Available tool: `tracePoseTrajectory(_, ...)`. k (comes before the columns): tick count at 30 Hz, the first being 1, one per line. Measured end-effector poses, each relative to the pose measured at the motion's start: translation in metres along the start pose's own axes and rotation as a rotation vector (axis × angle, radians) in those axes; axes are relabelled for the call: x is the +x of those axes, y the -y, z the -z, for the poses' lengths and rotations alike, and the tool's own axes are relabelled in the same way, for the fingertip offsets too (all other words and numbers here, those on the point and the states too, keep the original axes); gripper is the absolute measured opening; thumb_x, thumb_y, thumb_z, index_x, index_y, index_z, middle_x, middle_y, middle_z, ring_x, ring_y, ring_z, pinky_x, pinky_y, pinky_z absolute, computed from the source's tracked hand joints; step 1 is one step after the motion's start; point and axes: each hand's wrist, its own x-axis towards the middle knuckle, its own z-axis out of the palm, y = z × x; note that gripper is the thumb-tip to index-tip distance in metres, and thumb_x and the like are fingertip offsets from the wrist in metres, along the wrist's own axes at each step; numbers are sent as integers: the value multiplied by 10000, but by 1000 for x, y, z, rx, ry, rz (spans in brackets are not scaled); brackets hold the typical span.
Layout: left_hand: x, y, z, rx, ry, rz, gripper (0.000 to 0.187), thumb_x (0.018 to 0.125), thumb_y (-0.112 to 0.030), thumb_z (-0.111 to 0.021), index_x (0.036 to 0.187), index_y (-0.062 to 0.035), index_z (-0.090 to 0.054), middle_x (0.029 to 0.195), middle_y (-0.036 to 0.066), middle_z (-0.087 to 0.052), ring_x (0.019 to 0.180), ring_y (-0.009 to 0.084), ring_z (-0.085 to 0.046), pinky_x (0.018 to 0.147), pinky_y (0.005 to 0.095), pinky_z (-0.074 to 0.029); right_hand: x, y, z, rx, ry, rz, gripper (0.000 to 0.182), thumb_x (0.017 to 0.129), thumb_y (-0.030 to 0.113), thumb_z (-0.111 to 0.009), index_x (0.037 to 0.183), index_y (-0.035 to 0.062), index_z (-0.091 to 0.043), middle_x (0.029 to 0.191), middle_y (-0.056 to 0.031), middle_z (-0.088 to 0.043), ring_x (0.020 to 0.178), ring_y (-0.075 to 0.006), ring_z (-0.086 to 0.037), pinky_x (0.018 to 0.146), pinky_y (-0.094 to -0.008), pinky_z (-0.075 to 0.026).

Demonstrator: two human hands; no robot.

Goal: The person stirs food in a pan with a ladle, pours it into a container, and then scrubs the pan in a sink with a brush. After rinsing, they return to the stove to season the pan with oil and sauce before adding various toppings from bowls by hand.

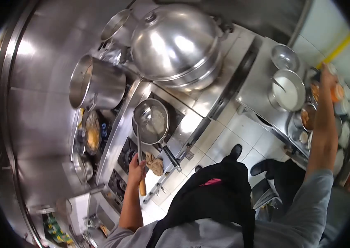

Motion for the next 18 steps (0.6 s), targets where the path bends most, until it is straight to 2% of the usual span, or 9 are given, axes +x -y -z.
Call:
tracePoseTrajectory(1, 11, 21, 0, -49, 14, 0, 465, 941, -18, -529, 1397, -63, -450, 727, 21, -554, 474, 88, -460, 406, 258, -346, 10, -4, -13, -43, -86, -38, 1297, 569, 769, -775, 1424, -102, -337, 1457, -296, -405, 1340, -396, -439, 1127, -472, -346)
tracePoseTrajectory(4, 15, 26, -22, -56, -65, 38, 496, 948, -49, -558, 1424, -86, -425, 711, 19, -543, 468, 86, -447, 406, 254, -352, -14, 7, -6, -108, -40, 18, 1259, 581, 725, -804, 1420, -92, -342, 1458, -286, -411, 1340, -406, -443, 1120, -444, -366)
tracePoseTrajectory(6, 14, 34, -27, -118, -71, 118, 501, 956, -64, -559, 1436, -108, -423, 684, 10, -517, 452, 91, -436, 397, 259, -352, -10, 1, -21, 113, -59, -59, 1256, 564, 695, -832, 1428, -71, -336, 1437, -273, -448, 1309, -387, -488, 1096, -423, -400)
tracePoseTrajectory(8, 0, 31, -29, -278, 43, 167, 516, 954, -67, -564, 1447, -120, -422, 658, 2, -491, 434, 97, -429, 386, 270, -350, 13, -13, -38, 136, 12, -55, 1233, 557, 692, -835, 1411, -66, -368, 1407, -266, -485, 1286, -374, -515, 1082, -423, -414)
tracePoseTrajectory(9, -10, 20, -25, -254, 52, 255, 553, 945, -60, -573, 1469, -127, -407, 654, 8, -500, 426, 103, -431, 381, 278, -354, 19, -15, -41, 157, 72, -61, 1210, 551, 690, -838, 1394, -60, -401, 1377, -259, -522, 1263, -361, -542, 1067, -422, -429)
tracePoseTrajectory(13, -19, 43, 3, -47, -48, 194, 580, 950, -58, -563, 1495, -113, -375, 681, 20, -528, 434, 99, -445, 390, 285, -367, 9, 2, -4, 96, 40, -49, 1076, 571, 675, -831, 1323, -25, -513, 1316, -225, -590, 1242, -348, -563, 1047, -424, -441)
tracePoseTrajectory(15, -1, 54, 8, -104, -64, 133, 583, 950, -53, -560, 1499, -106, -369, 697, 25, -538, 436, 97, -444, 393, 282, -366, -2, 14, 17, -17, -142, 160, 960, 588, 666, -824, 1253, 14, -592, 1283, -196, -623, 1204, -366, -585, 1011, -435, -462)
tracePoseTrajectory(16, 12, 61, 11, -145, -73, 73, 587, 950, -48, -556, 1502, -98, -362, 713, 31, -547, 437, 95, -443, 396, 280, -366, -4, 20, 29, -19, -152, 162, 960, 588, 666, -824, 1253, 14, -592, 1283, -196, -623, 1204, -366, -585, 1011, -435, -462)
tracePoseTrajectory(18, 33, 65, 13, -205, -52, 45, 568, 952, -36, -538, 1490, -124, -377, 693, -5, -492, 437, 85, -428, 400, 245, -381, -6, 32, 68, 158, -303, 443, 934, 595, 674, -815, 1257, 49, -607, 1243, -190, -649, 1146, -380, -615, 979, -455, -479)
